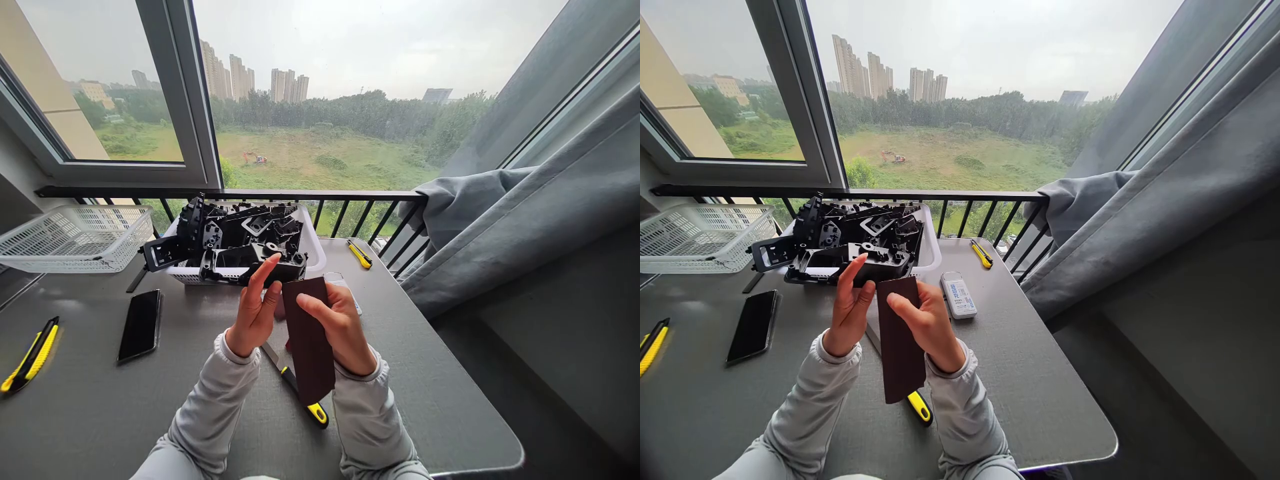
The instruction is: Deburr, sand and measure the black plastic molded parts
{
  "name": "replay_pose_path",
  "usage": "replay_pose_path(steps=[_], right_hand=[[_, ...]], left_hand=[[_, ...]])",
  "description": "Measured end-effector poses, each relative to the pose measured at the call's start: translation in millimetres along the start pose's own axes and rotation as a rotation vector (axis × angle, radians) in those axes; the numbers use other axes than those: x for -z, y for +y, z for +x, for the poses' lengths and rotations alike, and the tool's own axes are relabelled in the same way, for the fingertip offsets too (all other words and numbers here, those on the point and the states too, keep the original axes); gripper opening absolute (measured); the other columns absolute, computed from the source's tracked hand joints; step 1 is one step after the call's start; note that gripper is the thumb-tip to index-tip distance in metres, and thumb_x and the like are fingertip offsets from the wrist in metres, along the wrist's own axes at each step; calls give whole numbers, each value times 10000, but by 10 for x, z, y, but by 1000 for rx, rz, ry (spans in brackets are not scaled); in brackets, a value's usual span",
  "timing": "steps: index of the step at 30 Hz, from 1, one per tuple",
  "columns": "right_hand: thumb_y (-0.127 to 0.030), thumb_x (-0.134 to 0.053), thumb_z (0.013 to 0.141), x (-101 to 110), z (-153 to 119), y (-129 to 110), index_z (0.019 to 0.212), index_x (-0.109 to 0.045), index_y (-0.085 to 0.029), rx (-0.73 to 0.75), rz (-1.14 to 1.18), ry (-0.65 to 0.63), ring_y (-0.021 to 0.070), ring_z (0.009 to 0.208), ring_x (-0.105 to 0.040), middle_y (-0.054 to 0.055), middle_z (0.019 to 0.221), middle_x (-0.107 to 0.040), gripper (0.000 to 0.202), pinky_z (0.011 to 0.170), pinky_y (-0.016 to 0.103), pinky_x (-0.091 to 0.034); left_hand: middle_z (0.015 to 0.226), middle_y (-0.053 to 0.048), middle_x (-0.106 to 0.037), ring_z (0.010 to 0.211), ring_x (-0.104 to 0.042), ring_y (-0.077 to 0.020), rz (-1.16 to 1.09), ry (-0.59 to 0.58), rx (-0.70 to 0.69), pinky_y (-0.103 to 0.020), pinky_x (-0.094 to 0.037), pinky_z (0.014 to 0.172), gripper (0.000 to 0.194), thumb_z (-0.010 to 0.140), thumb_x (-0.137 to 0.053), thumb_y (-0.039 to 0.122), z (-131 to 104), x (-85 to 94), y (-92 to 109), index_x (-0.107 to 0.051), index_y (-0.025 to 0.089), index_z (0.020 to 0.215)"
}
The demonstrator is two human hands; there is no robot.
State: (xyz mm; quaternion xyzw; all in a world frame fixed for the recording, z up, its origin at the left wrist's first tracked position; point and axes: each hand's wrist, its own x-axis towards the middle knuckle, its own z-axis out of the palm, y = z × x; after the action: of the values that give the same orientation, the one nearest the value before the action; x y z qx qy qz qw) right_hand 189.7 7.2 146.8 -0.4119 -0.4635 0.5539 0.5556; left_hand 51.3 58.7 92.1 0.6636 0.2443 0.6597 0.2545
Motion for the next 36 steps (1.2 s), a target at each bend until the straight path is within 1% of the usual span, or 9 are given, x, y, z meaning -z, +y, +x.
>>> replay_pose_path(steps=[6,15,21,23,25,27,29,33,36], right_hand=[[-407,-716,728,-4,-1,20,722,-629,-163,13,-22,5,129,466,-547,1,583,-610,260,418,230,-442],[-403,-723,720,15,-23,-23,708,-627,-165,-10,-36,2,133,464,-542,-4,569,-592,257,417,234,-434],[-387,-720,714,24,-26,-31,708,-630,-162,-7,-39,-7,133,480,-543,-2,575,-597,242,429,231,-433],[-382,-718,708,39,-17,-29,693,-626,-161,19,-28,12,120,469,-521,-9,564,-586,240,420,221,-418],[-375,-712,704,58,-5,-33,680,-624,-162,65,-17,53,104,456,-492,-19,556,-571,231,409,209,-400],[-365,-704,707,75,7,-43,676,-624,-165,97,-15,88,96,450,-475,-26,547,-558,218,406,204,-393],[-361,-703,707,86,15,-54,672,-623,-166,95,-23,92,95,446,-470,-28,539,-550,214,404,204,-391],[-381,-708,703,85,20,-57,684,-627,-160,46,-57,61,103,451,-476,-15,553,-565,236,392,206,-383],[-391,-710,702,74,22,-43,691,-631,-157,45,-71,63,108,461,-485,-10,560,-570,248,392,208,-382]], left_hand=[[1378,-53,-578,1232,-573,-216,4,-11,-10,-384,-461,1050,445,931,-539,339,-2,-4,-20,-494,313,1374],[1399,-48,-563,1220,-584,-222,-27,-43,0,-400,-464,1056,457,928,-542,354,0,-13,13,-488,330,1381],[1400,-46,-557,1283,-532,-215,-13,-69,-26,-357,-458,1054,463,942,-524,307,6,-7,-3,-463,340,1400],[1443,-47,-512,1287,-526,-220,-8,-36,-1,-365,-453,1057,496,930,-544,331,11,-20,7,-434,353,1414],[1479,-60,-463,1285,-524,-236,5,22,45,-389,-444,1065,570,902,-587,369,23,-37,31,-394,349,1438],[1487,-72,-445,1276,-528,-248,11,68,91,-409,-442,1067,643,881,-615,383,43,-48,66,-346,342,1464],[1482,-74,-444,1271,-528,-252,-2,90,134,-417,-439,1069,678,879,-617,376,65,-45,100,-309,340,1482],[1484,-67,-426,1311,-482,-256,-20,96,161,-406,-400,1100,690,868,-623,360,104,-11,150,-309,328,1482],[1370,-69,-529,1227,-555,-244,-117,31,186,-408,-449,1050,727,864,-624,367,122,1,185,-262,351,1494]])
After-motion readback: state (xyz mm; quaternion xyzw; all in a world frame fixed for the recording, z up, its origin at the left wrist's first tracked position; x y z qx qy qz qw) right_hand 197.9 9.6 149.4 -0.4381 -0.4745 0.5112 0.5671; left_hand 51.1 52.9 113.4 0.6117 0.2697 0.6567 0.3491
